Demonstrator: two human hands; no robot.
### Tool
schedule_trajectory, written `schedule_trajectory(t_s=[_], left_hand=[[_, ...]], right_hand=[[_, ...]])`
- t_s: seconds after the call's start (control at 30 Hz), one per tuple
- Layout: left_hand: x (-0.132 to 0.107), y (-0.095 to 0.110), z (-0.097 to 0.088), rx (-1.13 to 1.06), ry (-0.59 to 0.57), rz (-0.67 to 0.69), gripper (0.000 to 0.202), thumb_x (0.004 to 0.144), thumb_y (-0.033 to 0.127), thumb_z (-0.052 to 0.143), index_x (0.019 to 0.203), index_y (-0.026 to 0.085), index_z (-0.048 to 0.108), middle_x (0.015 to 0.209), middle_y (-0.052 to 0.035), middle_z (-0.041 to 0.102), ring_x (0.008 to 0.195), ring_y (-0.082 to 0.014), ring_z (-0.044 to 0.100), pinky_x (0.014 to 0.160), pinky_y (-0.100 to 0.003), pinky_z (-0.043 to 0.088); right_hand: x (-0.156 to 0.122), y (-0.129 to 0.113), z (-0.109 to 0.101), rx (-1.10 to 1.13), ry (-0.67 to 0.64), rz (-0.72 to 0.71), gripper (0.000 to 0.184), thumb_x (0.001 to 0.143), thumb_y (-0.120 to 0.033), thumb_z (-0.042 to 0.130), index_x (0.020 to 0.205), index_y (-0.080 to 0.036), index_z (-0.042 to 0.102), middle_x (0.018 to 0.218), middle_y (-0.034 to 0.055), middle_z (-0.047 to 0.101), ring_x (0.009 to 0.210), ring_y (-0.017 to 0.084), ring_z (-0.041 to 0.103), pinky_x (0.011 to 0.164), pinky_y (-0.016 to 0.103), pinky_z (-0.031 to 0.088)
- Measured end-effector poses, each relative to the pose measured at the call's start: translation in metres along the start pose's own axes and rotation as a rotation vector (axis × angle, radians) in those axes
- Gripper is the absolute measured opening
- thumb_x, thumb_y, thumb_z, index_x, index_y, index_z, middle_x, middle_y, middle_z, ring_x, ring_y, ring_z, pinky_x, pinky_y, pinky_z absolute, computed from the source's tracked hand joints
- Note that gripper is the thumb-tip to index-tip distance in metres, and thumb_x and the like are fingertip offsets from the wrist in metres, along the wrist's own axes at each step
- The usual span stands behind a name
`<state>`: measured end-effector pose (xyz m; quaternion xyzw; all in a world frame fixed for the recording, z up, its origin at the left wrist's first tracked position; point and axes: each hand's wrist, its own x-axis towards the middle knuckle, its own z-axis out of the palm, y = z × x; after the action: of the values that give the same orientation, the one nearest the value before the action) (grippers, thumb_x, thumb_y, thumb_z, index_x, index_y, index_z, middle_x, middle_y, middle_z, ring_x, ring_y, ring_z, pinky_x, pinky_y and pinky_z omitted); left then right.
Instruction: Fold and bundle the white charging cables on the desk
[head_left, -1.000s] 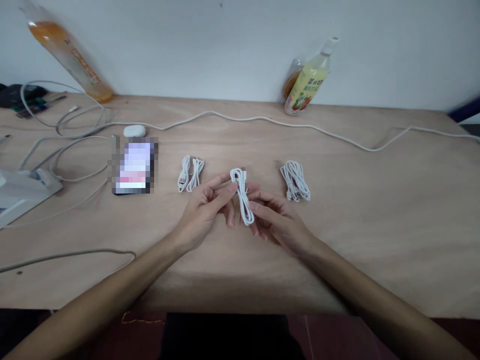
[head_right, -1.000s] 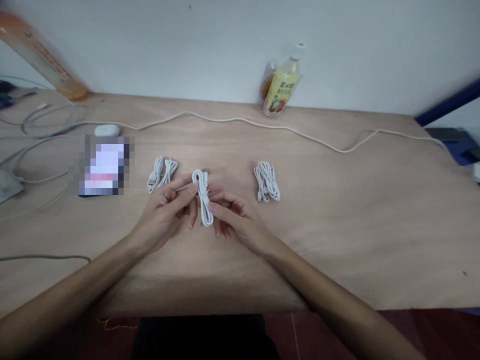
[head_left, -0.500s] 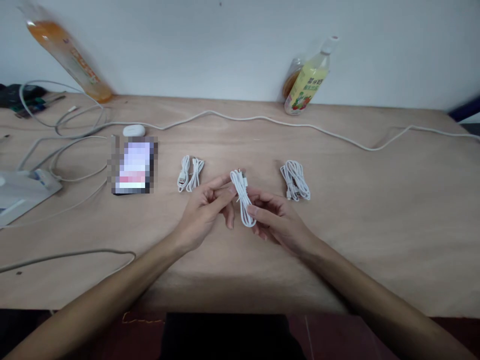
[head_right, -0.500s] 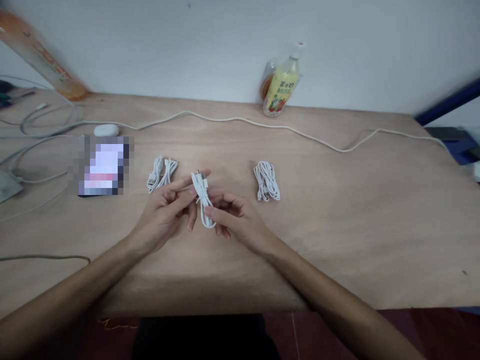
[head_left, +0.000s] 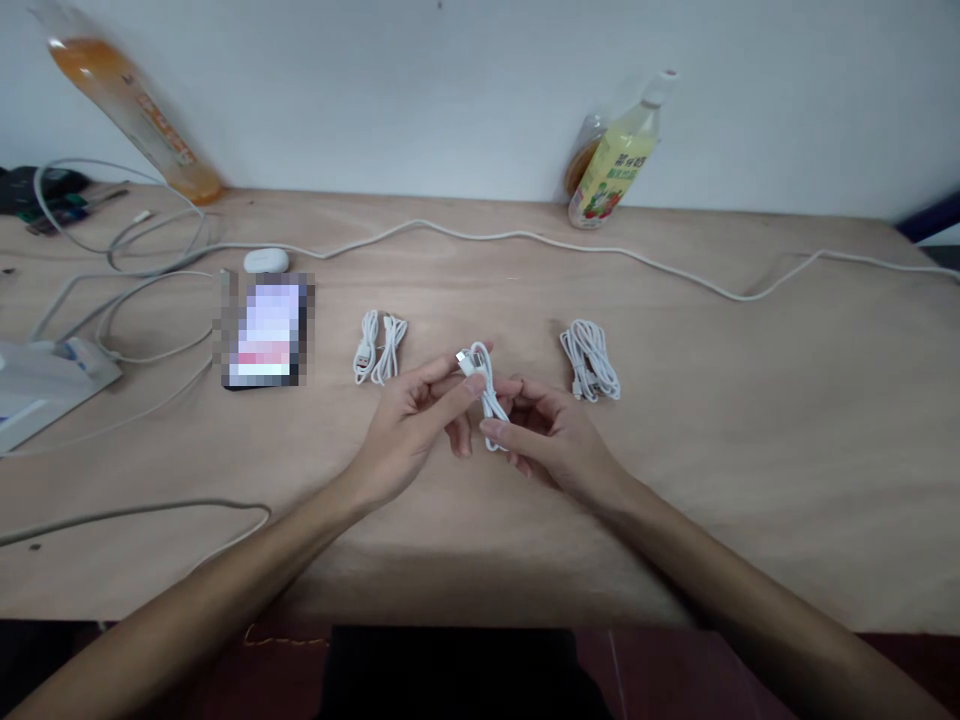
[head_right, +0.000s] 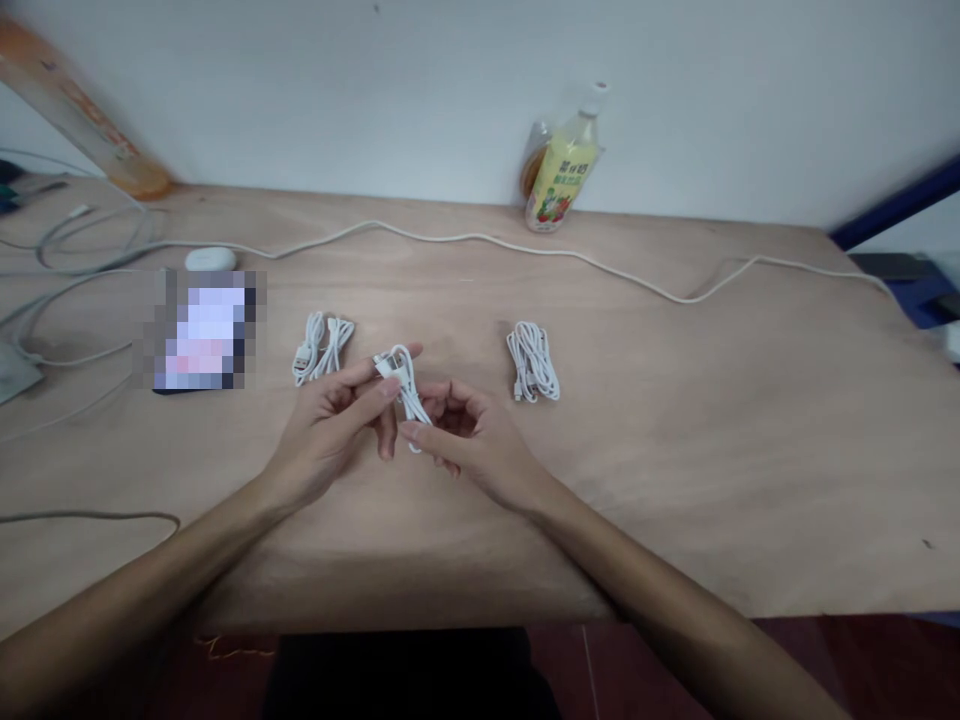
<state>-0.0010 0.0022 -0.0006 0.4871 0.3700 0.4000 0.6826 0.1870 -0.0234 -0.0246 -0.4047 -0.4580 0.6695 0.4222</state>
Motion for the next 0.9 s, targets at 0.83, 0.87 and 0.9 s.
schedule_trajectory(t_s=[0.83, 0.87, 0.9], left_hand=[[0.0020, -0.0018, -0.0013, -0.029, 0.002, -0.017, 0.047, 0.097, 0.048, 0.082, 0.129, 0.014, 0.080, 0.057, 0.0046, 0.065, 0.044, -0.0101, 0.051, 0.050, -0.024, 0.043], [0.0020, -0.0018, -0.0013, -0.026, 0.010, -0.016, 0.046, 0.096, 0.048, 0.082, 0.128, 0.014, 0.081, 0.057, 0.0044, 0.065, 0.044, -0.0101, 0.051, 0.050, -0.024, 0.043], [0.0018, -0.0018, -0.0013, -0.019, 0.018, -0.016, 0.045, 0.096, 0.048, 0.082, 0.127, 0.015, 0.082, 0.057, 0.0043, 0.065, 0.044, -0.0101, 0.051, 0.050, -0.024, 0.043]], right_hand=[[-0.0002, 0.0053, -0.0034, 0.121, -0.033, 0.041, 0.037, 0.091, -0.048, 0.087, 0.116, -0.022, 0.082, 0.070, -0.0043, 0.066, 0.051, 0.009, 0.054, 0.044, 0.021, 0.040], [-0.0001, 0.0047, -0.0030, 0.123, -0.030, 0.041, 0.037, 0.091, -0.048, 0.088, 0.115, -0.022, 0.082, 0.070, -0.0043, 0.066, 0.051, 0.009, 0.054, 0.044, 0.021, 0.040], [-0.0001, 0.0039, -0.0026, 0.124, -0.027, 0.043, 0.036, 0.090, -0.048, 0.089, 0.114, -0.022, 0.082, 0.071, -0.0043, 0.066, 0.051, 0.009, 0.054, 0.043, 0.021, 0.040]])
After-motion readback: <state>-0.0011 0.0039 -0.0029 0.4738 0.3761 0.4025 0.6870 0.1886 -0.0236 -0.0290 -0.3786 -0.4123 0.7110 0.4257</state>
